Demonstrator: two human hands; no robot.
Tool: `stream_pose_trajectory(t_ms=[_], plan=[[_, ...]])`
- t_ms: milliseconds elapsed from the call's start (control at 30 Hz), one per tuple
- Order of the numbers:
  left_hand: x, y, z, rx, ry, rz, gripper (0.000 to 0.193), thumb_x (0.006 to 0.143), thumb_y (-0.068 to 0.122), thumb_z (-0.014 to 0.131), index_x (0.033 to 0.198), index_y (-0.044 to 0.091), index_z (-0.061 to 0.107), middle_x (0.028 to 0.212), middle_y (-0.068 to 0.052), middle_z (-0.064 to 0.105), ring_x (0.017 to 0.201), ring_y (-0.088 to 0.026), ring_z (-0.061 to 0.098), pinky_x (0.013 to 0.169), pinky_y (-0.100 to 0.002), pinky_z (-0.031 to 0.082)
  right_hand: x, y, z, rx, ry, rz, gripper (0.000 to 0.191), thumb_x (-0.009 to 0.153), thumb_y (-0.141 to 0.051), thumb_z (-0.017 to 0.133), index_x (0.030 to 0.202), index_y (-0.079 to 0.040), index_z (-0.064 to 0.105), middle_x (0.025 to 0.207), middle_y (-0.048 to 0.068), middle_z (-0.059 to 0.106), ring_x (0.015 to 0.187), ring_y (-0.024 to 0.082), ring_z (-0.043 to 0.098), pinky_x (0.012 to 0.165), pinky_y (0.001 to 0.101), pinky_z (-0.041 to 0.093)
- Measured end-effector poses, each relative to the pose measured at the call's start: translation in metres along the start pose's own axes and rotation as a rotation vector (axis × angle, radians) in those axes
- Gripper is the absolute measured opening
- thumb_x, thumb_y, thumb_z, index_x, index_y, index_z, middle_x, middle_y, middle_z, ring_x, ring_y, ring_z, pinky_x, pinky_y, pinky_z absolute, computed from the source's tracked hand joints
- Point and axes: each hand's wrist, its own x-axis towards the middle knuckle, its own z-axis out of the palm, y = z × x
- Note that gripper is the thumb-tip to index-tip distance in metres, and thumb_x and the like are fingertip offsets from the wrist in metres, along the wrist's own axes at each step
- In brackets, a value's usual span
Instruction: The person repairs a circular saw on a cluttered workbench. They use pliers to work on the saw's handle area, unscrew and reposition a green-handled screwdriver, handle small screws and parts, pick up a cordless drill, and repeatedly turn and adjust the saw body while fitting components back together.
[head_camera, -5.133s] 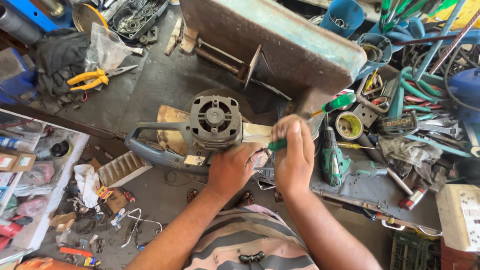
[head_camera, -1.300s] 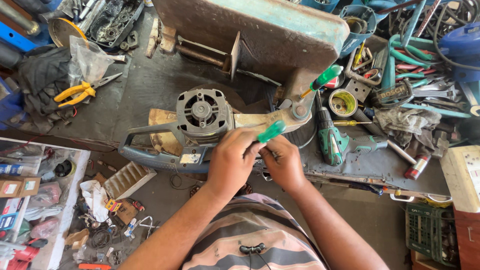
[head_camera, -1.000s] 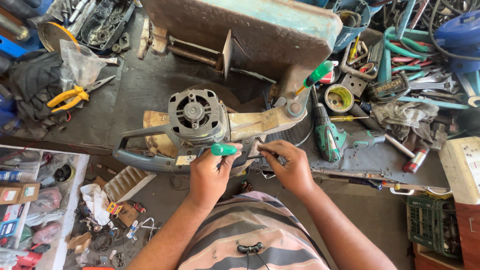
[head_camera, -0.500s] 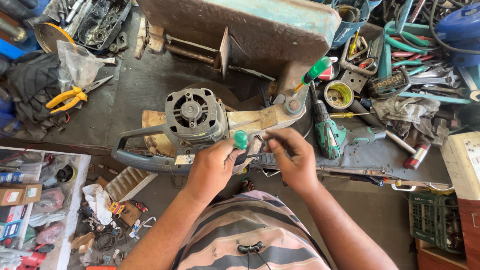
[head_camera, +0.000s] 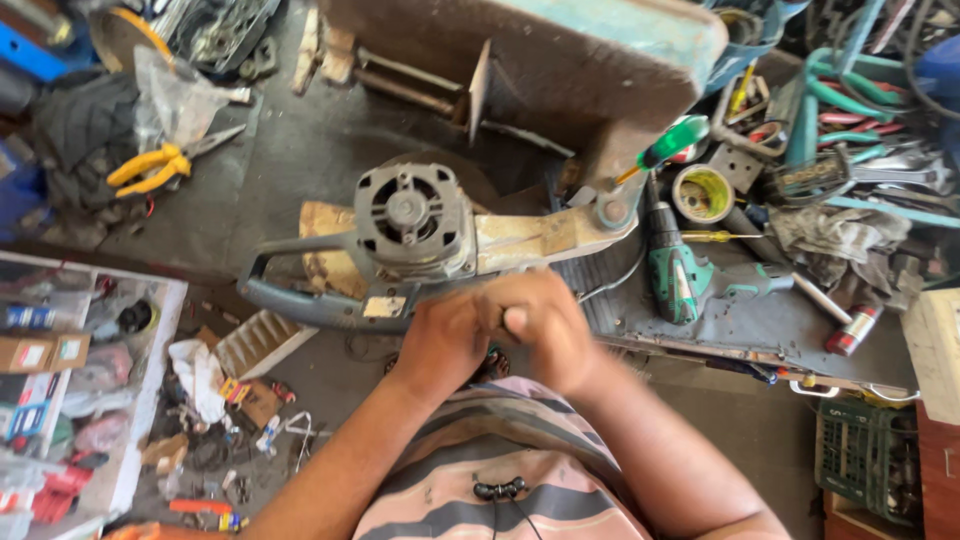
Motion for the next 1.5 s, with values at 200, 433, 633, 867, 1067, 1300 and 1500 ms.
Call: stream_pose_trajectory(t_ms=[200,433,633,867,1067,1300,1500], plan=[[0.003,0.0,0.006,0.021,0.031,-0.069,0.017,0.086,0.004,0.07,0.103,0.006,0.066,0.091,-0.013,0.07,0.083,-0.035,0.07,0.07,-0.046,0.056,0.0,0.008,0.001,-0.167,0.454,-0.052,0.037,0.096,-0.031,0.042,0.08,0.002,0.046,0.079,0.012,0.043,0.075,0.024,0.041,0.073,0.0376,0.038],[0.003,-0.001,0.005,0.022,0.021,-0.058,0.016,0.086,0.005,0.069,0.101,0.009,0.066,0.093,-0.01,0.071,0.085,-0.032,0.07,0.072,-0.043,0.056,0.013,-0.01,0.007,0.075,0.167,-0.004,0.037,0.099,-0.032,0.048,0.084,0.001,0.05,0.08,0.01,0.051,0.078,0.021,0.048,0.075,0.0338,0.04],[0.01,0.0,0.008,0.052,0.03,-0.015,0.014,0.088,0.009,0.073,0.098,0.009,0.063,0.092,-0.009,0.066,0.089,-0.031,0.069,0.075,-0.043,0.056,0.011,0.0,0.005,0.241,0.268,-0.118,0.038,0.104,-0.031,0.054,0.079,-0.003,0.048,0.075,0.007,0.051,0.069,0.015,0.045,0.07,0.0297,0.039],[0.014,0.003,0.003,0.044,0.039,-0.038,0.016,0.087,0.01,0.073,0.1,0.008,0.064,0.09,-0.009,0.064,0.086,-0.03,0.066,0.07,-0.042,0.054,-0.003,0.017,0.016,-0.104,0.52,-0.117,0.039,0.108,-0.036,0.049,0.092,0.0,0.049,0.091,0.011,0.048,0.087,0.02,0.046,0.082,0.0335,0.039],[0.015,0.001,0.003,0.088,0.022,-0.081,0.018,0.081,0.007,0.071,0.093,0.011,0.06,0.09,-0.005,0.063,0.092,-0.029,0.067,0.076,-0.041,0.056,0.007,0.028,-0.018,0.381,0.022,0.014,0.04,0.104,-0.035,0.058,0.078,-0.005,0.054,0.076,0.008,0.056,0.07,0.018,0.052,0.069,0.032,0.041],[0.016,0.002,-0.001,0.099,0.022,-0.043,0.024,0.083,0.009,0.071,0.106,0.01,0.063,0.091,-0.005,0.06,0.089,-0.027,0.065,0.066,-0.04,0.054,-0.022,0.041,0.031,-0.438,0.766,-0.205,0.042,0.11,-0.031,0.048,0.093,0.007,0.053,0.097,0.019,0.053,0.096,0.028,0.05,0.092,0.0409,0.043],[0.013,-0.005,0.003,0.175,-0.047,-0.043,0.013,0.084,0.013,0.066,0.094,0.012,0.058,0.091,-0.004,0.058,0.091,-0.024,0.064,0.066,-0.038,0.056,-0.005,0.032,-0.016,0.386,0.155,0.042,0.031,0.098,-0.023,0.061,0.074,-0.006,0.053,0.078,0.01,0.056,0.071,0.019,0.047,0.069,0.0311,0.039]])
